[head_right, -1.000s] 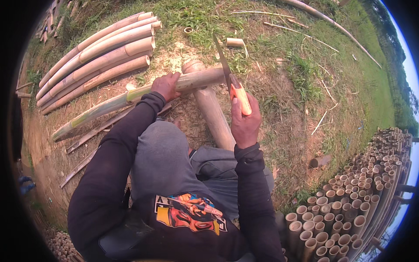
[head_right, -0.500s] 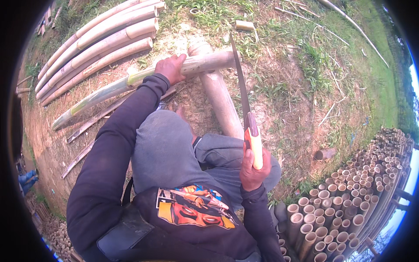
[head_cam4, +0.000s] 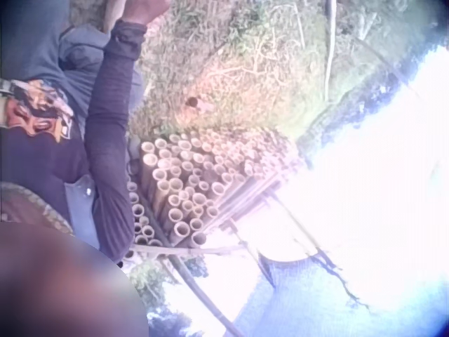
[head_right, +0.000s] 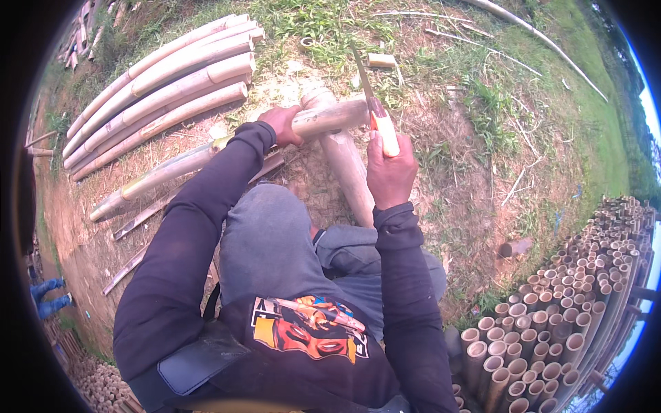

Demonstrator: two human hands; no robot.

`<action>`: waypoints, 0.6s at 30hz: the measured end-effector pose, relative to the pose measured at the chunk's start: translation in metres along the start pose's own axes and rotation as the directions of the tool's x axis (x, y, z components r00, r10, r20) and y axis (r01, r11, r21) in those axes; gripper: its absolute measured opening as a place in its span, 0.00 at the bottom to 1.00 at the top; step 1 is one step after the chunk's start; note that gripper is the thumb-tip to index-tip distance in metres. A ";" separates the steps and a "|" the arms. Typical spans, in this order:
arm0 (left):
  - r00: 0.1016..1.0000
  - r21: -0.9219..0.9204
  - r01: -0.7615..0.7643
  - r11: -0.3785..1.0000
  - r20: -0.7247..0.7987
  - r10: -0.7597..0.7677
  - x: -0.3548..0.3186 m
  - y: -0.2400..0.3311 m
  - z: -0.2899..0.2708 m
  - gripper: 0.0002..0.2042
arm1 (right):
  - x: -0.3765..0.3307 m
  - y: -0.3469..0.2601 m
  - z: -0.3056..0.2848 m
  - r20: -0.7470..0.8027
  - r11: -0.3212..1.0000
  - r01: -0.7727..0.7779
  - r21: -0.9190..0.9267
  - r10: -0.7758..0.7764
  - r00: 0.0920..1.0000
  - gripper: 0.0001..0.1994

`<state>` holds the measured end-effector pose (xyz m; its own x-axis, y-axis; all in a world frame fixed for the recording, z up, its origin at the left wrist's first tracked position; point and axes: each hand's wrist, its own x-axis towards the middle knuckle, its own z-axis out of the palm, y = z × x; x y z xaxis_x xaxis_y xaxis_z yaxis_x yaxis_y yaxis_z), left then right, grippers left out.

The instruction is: The person sits cross-legged on the ground and uses a hand saw to cut long bamboo poles into shorter sections. They repeatedly position a pole, saw through it, and place the cut piece aside.

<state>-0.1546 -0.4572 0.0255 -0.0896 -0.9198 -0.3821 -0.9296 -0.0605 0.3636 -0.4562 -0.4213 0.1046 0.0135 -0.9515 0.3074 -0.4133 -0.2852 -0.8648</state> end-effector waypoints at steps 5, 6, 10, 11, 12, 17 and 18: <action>0.986 0.094 0.138 0.986 -0.103 -0.128 -0.008 0.011 0.011 0.36 | 0.012 0.010 0.004 0.058 0.993 -0.097 -0.059 0.101 0.993 0.12; 0.985 0.094 0.141 0.985 -0.117 -0.130 -0.008 0.012 0.009 0.35 | 0.002 0.008 -0.004 0.071 0.988 -0.152 -0.009 0.152 0.986 0.11; 0.989 0.091 0.121 0.988 -0.095 -0.113 -0.006 0.009 0.004 0.34 | -0.064 -0.024 -0.064 0.082 0.991 -0.132 0.025 0.130 0.988 0.09; 0.993 0.079 0.103 0.992 -0.059 -0.099 -0.004 0.006 0.005 0.33 | -0.085 -0.036 -0.082 0.106 0.994 -0.091 0.055 0.084 0.991 0.09; 0.993 0.076 0.101 0.992 -0.065 -0.096 -0.002 0.005 0.007 0.33 | -0.105 -0.044 -0.092 0.060 0.990 -0.103 0.096 0.098 0.993 0.10; 0.990 0.062 0.097 0.993 -0.109 -0.090 -0.002 0.002 0.015 0.33 | -0.060 -0.003 -0.042 0.066 0.991 -0.110 0.083 0.104 0.992 0.10; 0.989 0.057 0.094 0.994 -0.119 -0.086 -0.004 0.005 0.013 0.33 | -0.026 0.017 -0.017 0.071 0.998 -0.048 0.031 0.046 0.996 0.10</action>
<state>-0.1630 -0.4487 0.0179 0.0341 -0.9507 -0.3083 -0.9527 -0.1240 0.2773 -0.4790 -0.3992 0.0889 0.0592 -0.9694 0.2384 -0.3846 -0.2425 -0.8906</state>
